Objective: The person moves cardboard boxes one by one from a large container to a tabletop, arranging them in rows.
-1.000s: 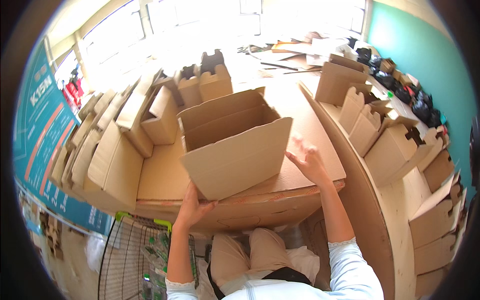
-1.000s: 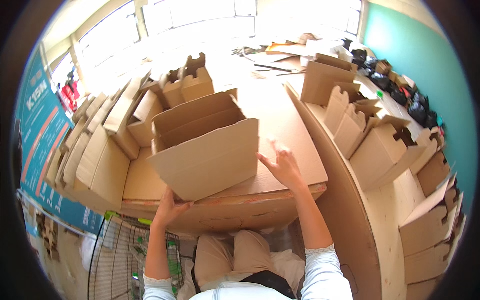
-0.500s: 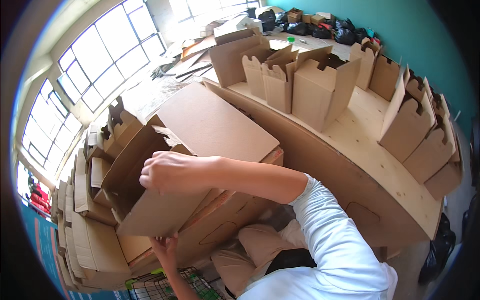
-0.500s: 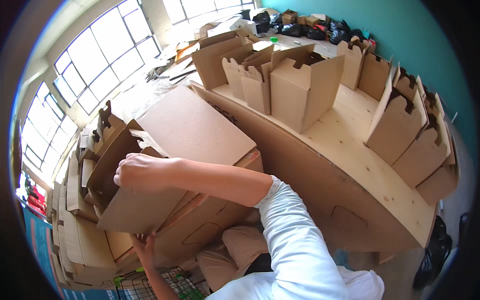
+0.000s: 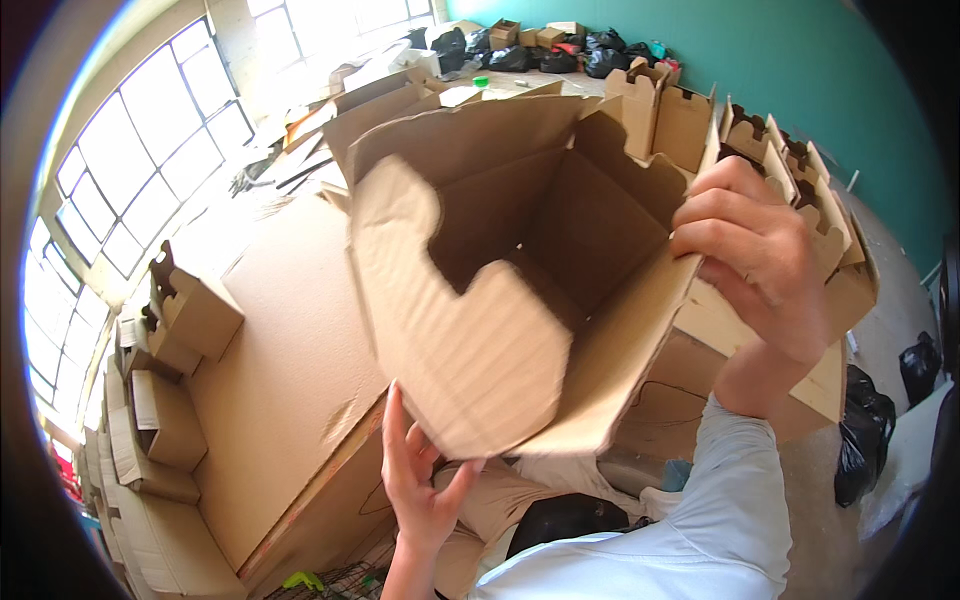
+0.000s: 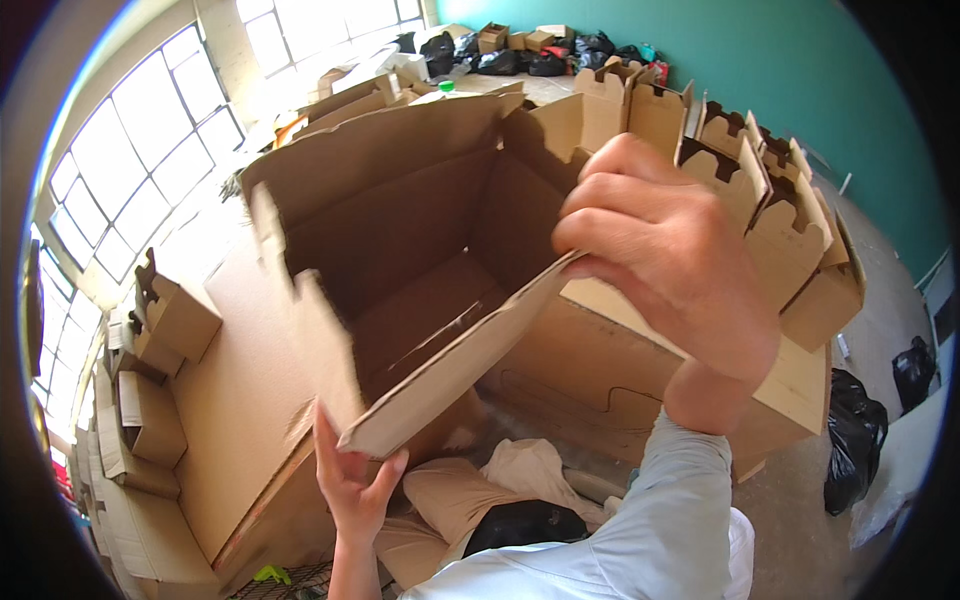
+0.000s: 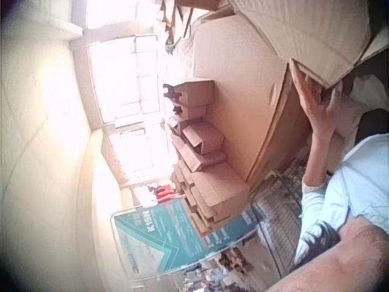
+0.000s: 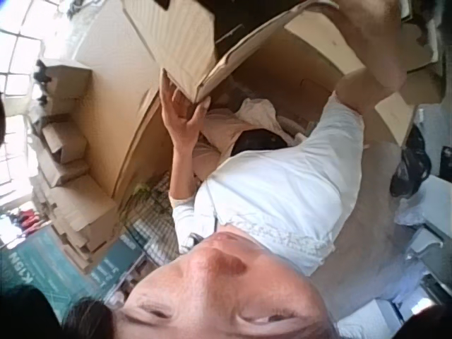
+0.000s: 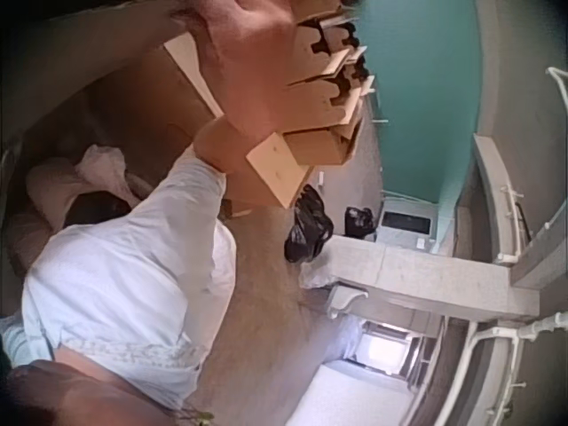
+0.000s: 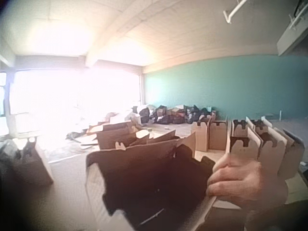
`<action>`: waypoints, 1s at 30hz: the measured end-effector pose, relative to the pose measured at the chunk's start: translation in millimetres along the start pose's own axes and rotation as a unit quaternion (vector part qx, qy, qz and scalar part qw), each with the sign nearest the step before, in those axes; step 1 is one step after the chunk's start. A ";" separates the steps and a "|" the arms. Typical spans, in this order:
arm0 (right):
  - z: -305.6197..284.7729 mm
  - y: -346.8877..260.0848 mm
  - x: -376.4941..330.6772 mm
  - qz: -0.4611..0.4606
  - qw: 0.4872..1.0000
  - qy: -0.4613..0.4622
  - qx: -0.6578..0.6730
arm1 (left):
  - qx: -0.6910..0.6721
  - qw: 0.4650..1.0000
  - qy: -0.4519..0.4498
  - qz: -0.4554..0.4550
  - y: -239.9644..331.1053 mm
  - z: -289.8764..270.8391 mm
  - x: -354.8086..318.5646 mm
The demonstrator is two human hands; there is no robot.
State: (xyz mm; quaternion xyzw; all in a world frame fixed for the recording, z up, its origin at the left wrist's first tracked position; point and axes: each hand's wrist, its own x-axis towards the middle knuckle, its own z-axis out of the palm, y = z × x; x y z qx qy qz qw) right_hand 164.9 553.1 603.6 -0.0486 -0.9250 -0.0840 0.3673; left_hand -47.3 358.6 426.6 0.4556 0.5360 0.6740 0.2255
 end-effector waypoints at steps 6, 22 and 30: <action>-6.8 27.3 -11.0 0.087 0.979 -0.008 -0.183 | -0.081 0.996 -0.043 -0.019 -27.5 56.3 33.4; 84.1 111.5 -71.8 0.436 0.896 0.054 -0.067 | -0.062 0.954 -0.292 -0.029 -108.9 126.1 101.2; 198.3 58.5 -140.5 0.482 0.876 0.011 0.001 | 0.005 0.953 -0.297 -0.065 -103.0 95.0 76.0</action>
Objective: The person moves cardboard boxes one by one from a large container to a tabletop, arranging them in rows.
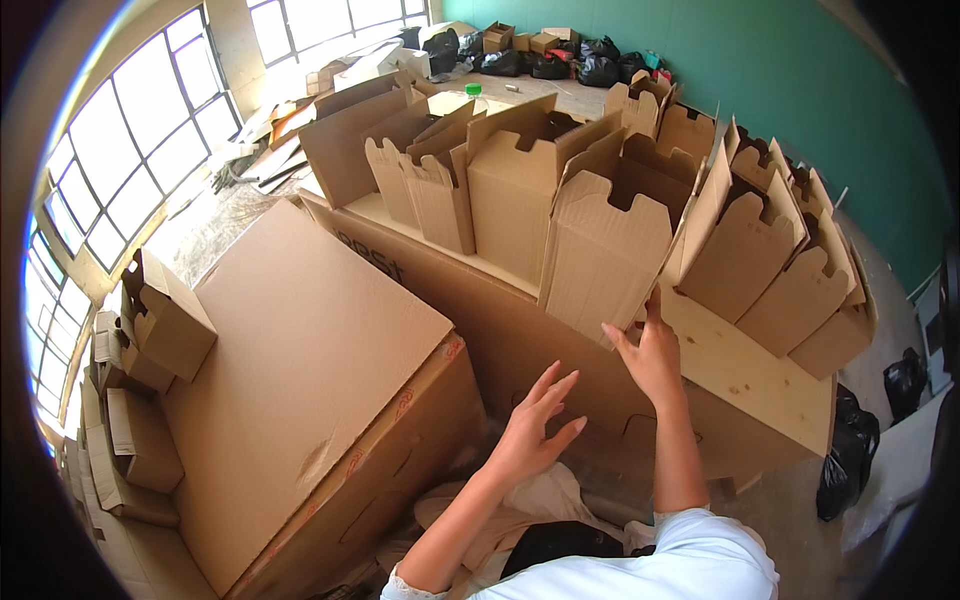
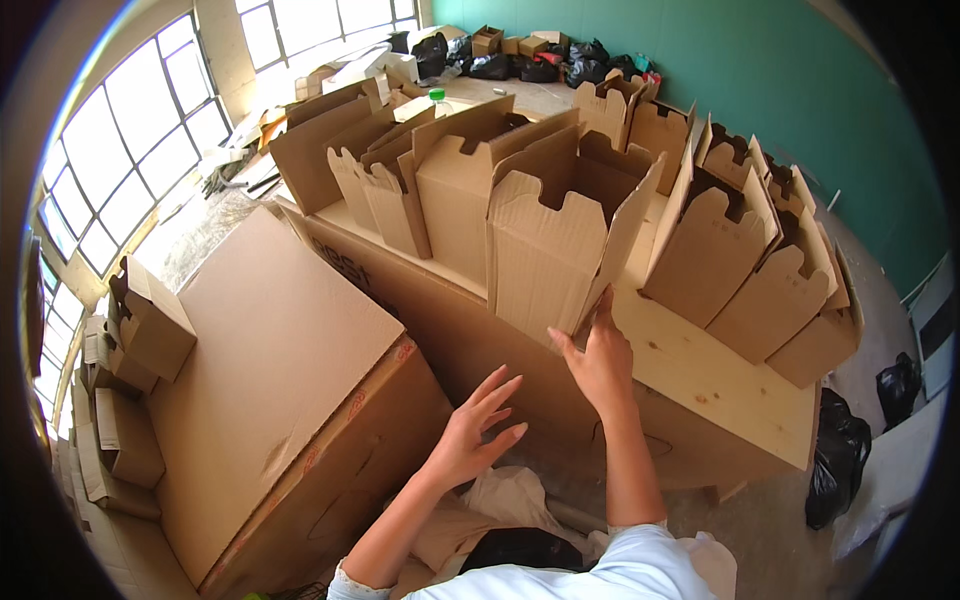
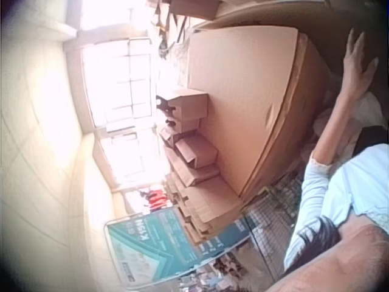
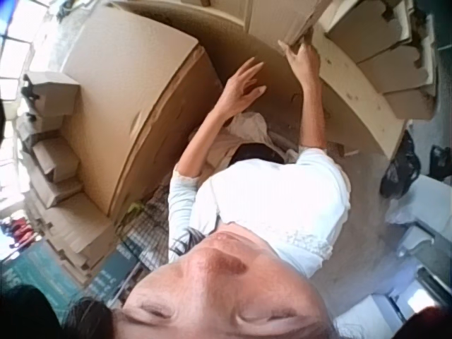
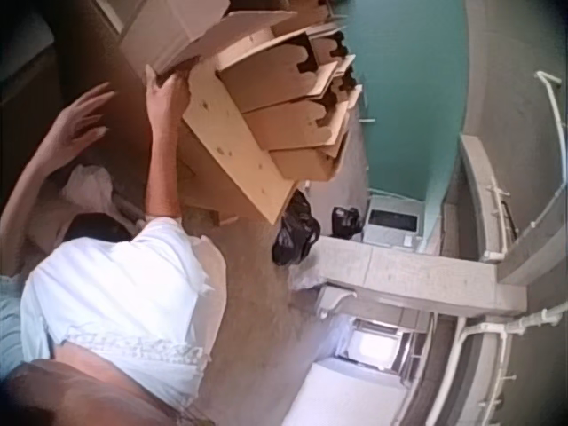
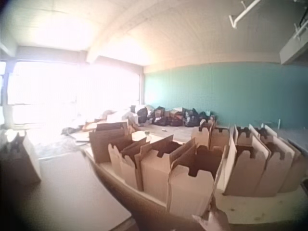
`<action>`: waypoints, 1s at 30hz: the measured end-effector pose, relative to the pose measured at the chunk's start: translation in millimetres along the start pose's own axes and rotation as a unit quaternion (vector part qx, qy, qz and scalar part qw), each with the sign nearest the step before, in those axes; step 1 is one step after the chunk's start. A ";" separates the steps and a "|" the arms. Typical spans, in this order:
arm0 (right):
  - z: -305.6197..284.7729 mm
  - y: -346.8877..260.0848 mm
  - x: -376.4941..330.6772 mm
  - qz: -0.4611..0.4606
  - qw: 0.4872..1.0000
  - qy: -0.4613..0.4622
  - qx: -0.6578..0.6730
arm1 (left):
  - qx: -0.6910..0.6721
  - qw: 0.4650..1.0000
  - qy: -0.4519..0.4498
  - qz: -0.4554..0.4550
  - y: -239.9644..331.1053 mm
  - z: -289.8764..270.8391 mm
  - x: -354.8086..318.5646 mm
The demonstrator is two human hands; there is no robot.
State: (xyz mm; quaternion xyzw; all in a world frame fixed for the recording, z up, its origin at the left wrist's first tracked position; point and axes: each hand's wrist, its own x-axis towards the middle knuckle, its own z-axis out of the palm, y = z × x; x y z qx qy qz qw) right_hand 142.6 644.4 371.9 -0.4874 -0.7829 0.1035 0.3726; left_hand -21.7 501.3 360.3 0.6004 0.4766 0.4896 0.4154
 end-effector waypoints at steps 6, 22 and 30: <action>8.3 13.5 21.4 0.065 0.994 -0.022 -0.088 | 0.004 0.999 0.031 -0.016 22.1 -21.9 -28.4; 18.7 -176.2 -19.4 -0.182 0.968 -0.142 0.095 | 0.150 0.943 0.296 -0.002 66.3 -169.9 -207.4; 180.1 -356.8 -21.7 -0.435 0.749 -0.450 0.219 | 0.365 0.738 0.545 -0.160 56.0 -361.1 -275.4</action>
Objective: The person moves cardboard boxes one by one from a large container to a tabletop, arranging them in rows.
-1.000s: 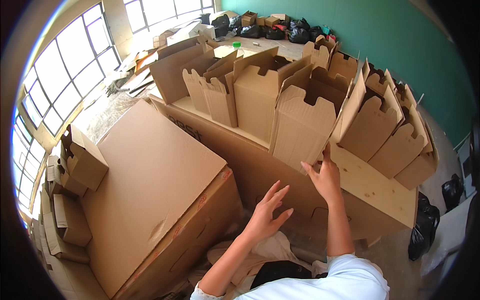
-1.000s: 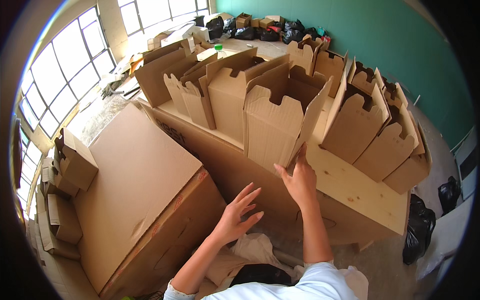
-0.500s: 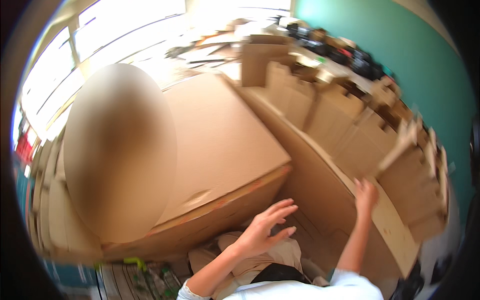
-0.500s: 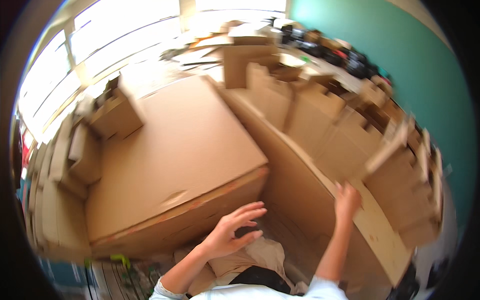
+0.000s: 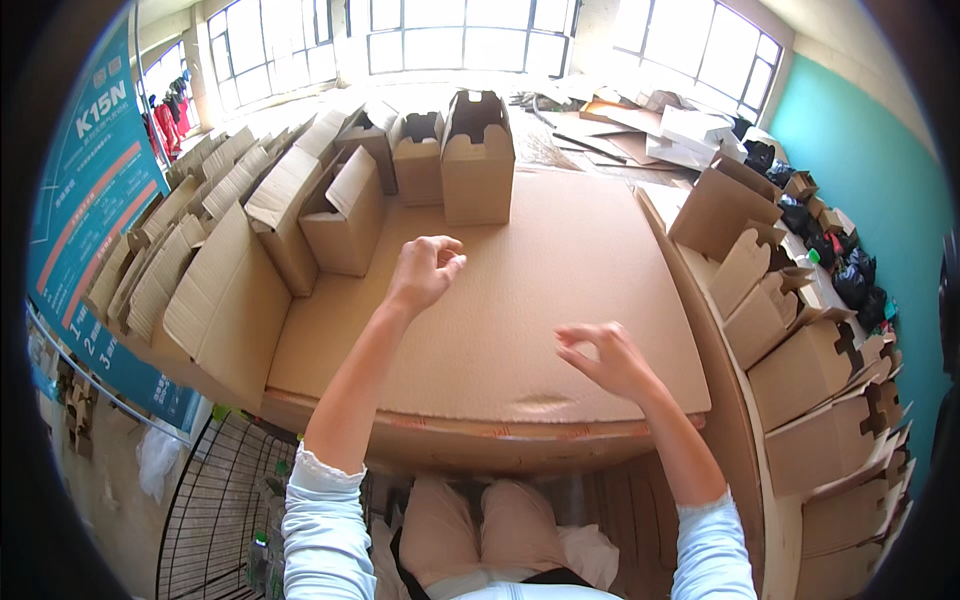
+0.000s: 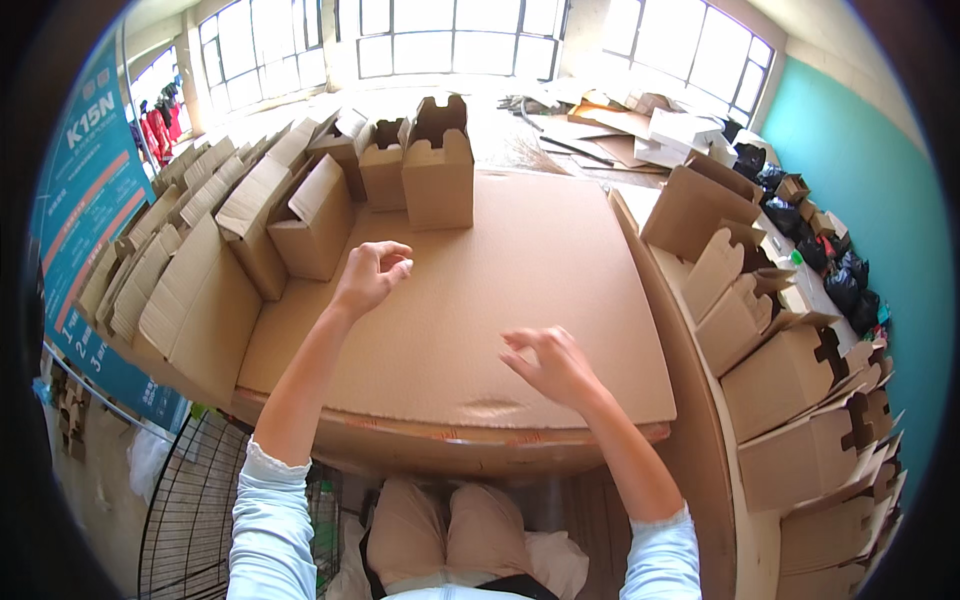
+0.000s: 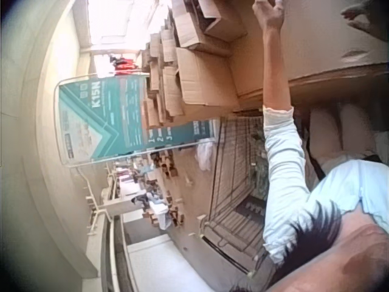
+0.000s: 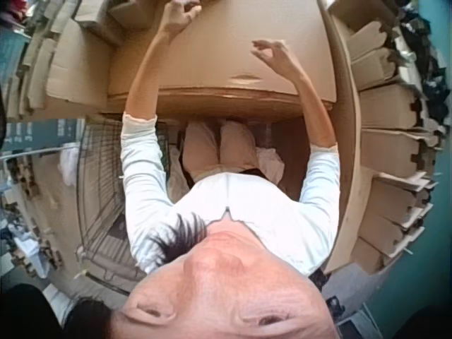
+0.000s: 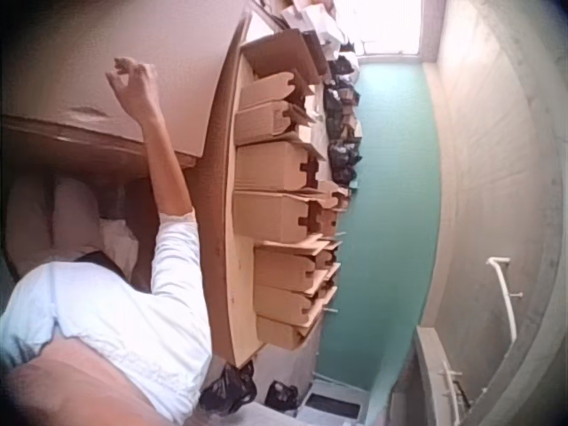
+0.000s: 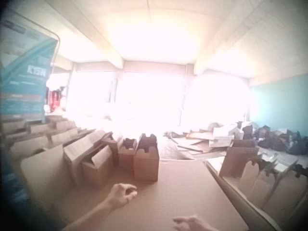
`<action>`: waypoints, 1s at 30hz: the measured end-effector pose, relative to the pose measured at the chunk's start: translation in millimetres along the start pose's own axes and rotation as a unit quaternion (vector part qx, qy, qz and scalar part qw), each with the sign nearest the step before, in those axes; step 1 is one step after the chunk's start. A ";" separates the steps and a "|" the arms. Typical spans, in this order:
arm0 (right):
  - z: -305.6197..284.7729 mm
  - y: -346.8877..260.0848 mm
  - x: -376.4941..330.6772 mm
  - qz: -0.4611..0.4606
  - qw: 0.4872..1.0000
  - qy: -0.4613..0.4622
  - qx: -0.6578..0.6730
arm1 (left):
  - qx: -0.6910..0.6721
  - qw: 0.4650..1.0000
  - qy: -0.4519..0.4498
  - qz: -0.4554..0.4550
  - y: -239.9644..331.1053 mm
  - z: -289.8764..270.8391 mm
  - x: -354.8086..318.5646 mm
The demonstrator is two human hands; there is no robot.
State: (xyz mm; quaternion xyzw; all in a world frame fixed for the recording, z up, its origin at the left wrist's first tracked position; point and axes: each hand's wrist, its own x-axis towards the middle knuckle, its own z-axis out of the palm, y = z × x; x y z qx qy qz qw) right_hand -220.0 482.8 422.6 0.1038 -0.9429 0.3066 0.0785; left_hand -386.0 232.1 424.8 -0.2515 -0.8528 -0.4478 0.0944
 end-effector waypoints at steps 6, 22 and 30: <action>28.1 87.9 188.9 0.105 0.994 -0.006 -0.033 | 0.052 0.991 0.032 -0.116 -72.6 30.1 88.8; 108.3 148.2 310.0 0.137 0.934 0.046 0.328 | -0.181 0.980 0.057 -0.057 -158.8 93.7 146.3; 119.2 132.2 257.9 0.103 0.946 0.063 0.300 | -0.233 0.969 0.073 -0.043 -142.2 85.5 102.8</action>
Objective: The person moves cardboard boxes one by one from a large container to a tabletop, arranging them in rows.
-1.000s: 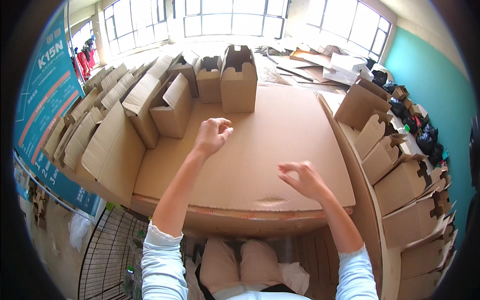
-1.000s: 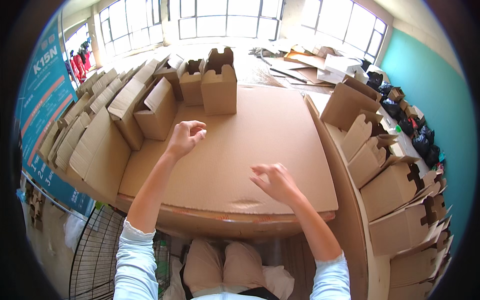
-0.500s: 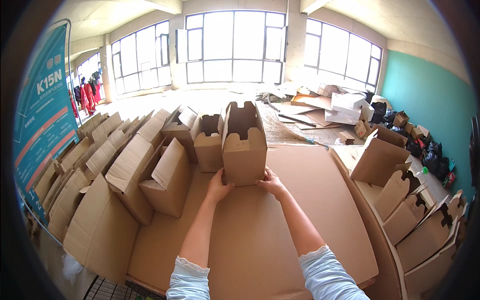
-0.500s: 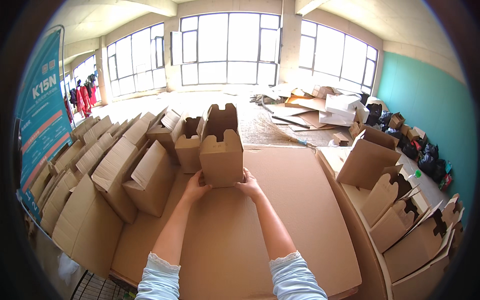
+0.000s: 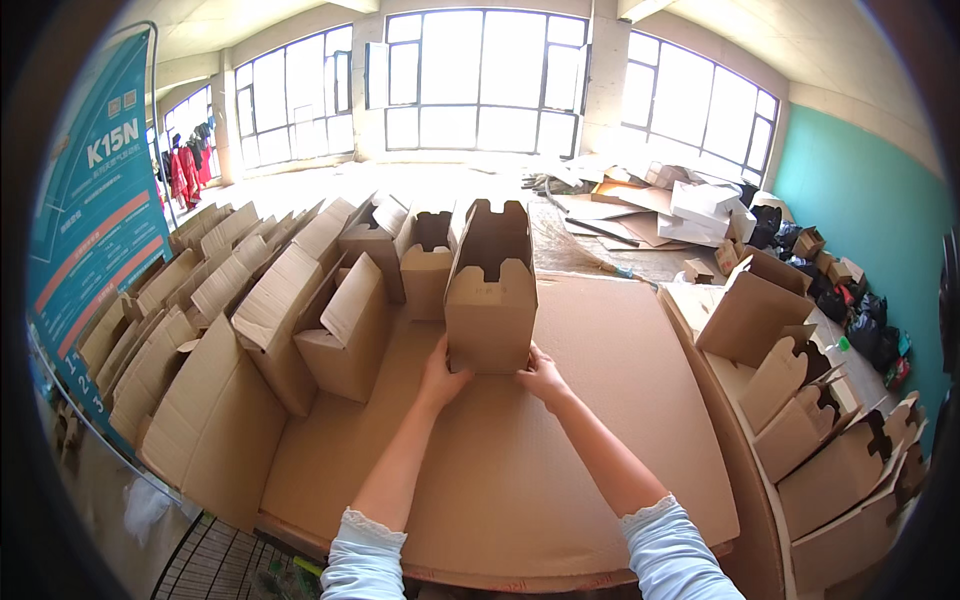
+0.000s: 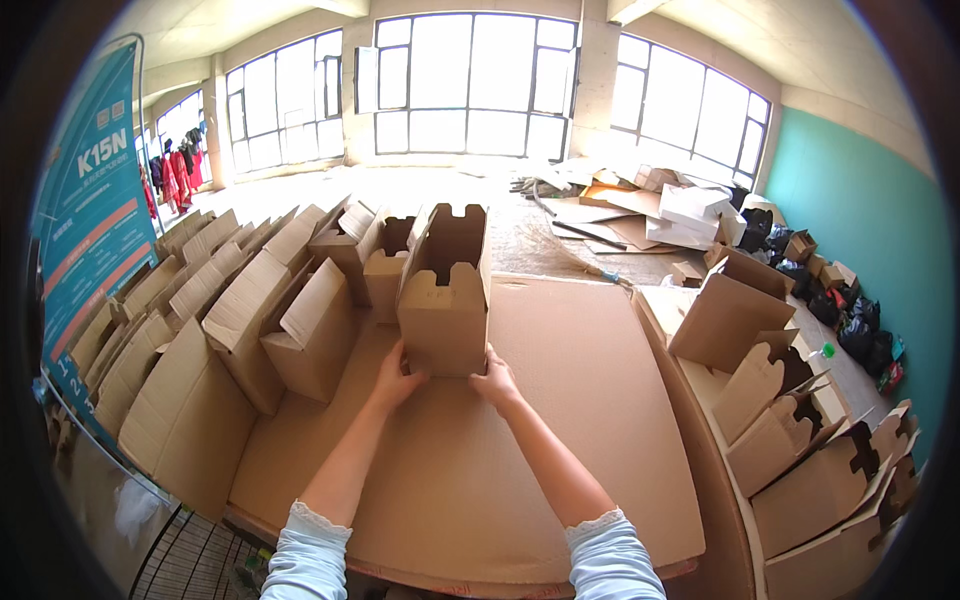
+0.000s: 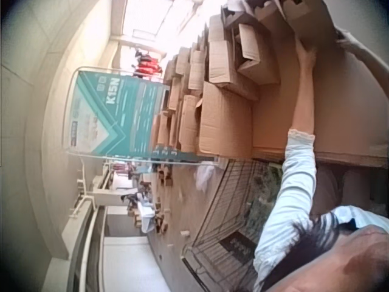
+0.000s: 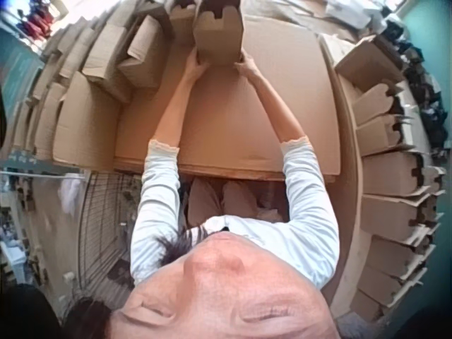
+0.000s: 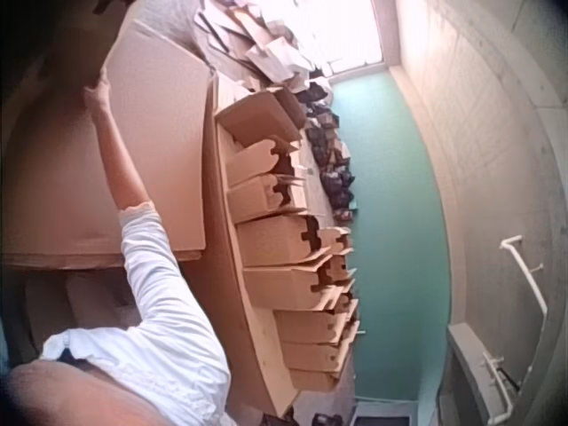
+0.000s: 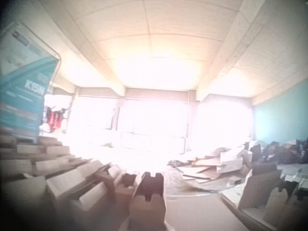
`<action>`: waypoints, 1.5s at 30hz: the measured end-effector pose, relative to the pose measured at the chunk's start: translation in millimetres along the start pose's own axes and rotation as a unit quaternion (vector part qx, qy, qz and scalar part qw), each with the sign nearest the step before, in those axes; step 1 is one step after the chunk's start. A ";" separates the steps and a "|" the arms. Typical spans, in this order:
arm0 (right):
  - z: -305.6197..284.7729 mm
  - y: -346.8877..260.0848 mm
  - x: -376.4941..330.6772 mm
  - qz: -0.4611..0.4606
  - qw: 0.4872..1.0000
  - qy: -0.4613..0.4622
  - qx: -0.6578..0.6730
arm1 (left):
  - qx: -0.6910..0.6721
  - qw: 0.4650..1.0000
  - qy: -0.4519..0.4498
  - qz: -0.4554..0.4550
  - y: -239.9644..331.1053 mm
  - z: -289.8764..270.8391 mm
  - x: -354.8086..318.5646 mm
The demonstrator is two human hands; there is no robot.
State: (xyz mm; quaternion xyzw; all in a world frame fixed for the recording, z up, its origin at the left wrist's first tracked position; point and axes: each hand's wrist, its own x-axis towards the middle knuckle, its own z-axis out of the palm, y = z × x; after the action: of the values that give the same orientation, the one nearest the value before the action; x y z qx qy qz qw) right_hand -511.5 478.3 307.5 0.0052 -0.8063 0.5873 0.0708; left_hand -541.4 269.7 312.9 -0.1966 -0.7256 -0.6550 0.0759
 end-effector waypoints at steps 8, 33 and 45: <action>21.3 -65.4 -188.6 -0.009 0.983 0.004 -0.185 | -0.117 0.990 -0.057 -0.055 86.7 -42.4 -166.6; -50.3 -55.9 -118.8 0.093 0.990 -0.049 0.097 | 0.206 0.971 0.118 0.003 176.5 -46.1 -324.7; 19.9 -13.9 -77.9 0.089 0.947 -0.183 0.249 | 0.202 0.976 0.079 -0.022 178.9 -60.5 -316.4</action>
State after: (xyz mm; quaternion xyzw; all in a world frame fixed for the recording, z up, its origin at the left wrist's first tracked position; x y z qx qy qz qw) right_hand -435.3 449.3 305.4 0.0580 -0.6304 0.7624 -0.1344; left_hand -193.3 163.1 369.2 -0.1091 -0.8390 -0.5096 0.1569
